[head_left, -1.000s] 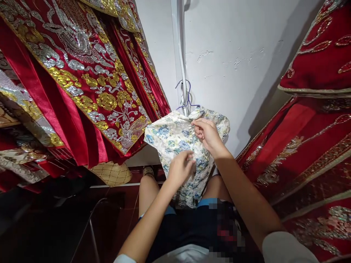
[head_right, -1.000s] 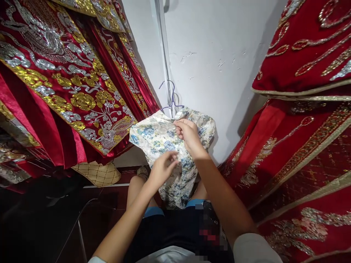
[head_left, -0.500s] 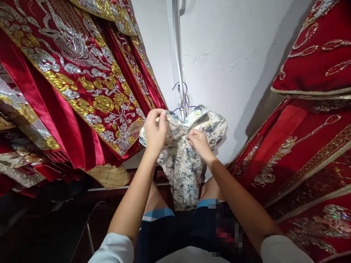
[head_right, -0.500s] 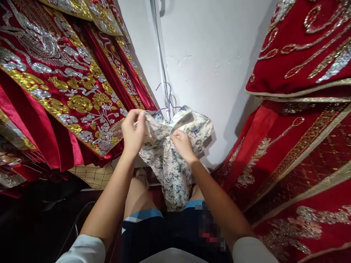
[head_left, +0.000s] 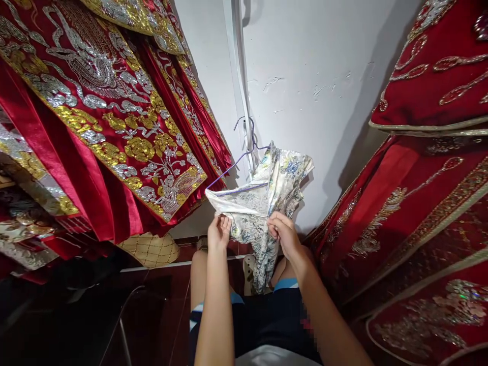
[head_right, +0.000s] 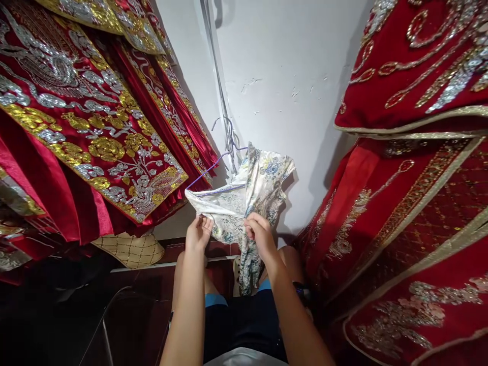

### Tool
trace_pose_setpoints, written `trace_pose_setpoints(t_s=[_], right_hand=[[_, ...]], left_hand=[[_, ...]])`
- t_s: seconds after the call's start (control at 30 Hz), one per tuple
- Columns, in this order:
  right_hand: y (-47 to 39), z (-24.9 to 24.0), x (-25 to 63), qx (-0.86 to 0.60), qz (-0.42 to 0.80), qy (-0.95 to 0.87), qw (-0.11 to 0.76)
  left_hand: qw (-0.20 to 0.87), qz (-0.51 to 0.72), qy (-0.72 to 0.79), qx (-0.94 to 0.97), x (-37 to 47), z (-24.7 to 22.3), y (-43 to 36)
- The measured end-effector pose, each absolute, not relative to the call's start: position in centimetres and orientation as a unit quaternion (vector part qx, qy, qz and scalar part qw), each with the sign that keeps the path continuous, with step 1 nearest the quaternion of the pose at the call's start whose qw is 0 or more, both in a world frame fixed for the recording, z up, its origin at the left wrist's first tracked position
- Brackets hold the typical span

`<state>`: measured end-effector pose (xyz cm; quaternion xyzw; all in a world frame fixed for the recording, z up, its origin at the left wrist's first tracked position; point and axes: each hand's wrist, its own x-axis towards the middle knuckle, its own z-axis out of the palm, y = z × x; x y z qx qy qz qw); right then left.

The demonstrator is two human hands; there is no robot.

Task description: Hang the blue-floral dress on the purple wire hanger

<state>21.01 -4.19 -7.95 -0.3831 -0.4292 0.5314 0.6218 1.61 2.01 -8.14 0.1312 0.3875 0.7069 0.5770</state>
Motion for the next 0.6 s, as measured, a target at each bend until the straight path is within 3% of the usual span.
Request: trace_pose_setpoints(t_s=[0.17,0.4,0.47,0.6], right_hand=[[-6.1,-11.1,23.9,-0.445,0.501,-0.403,0.623],[-7.7,-12.1,27.2,-0.565,0.456,-0.567,0.390],[-8.3,-11.3,26.7,-0.542,0.420,-0.622,0.379],[-8.7,-9.7,23.6,-0.416,0.473,-0.669,0.395]], left_hand=[[0.559,0.665,0.417,0.267,3.7,-10.7,-0.4],[0.585,0.601,0.357,0.412,5.6,-8.9,-4.2],[0.573,0.554,0.331,0.505,6.2,-7.4,-5.7],[0.490,0.473,0.319,0.659,7.2,-4.9,-8.0]])
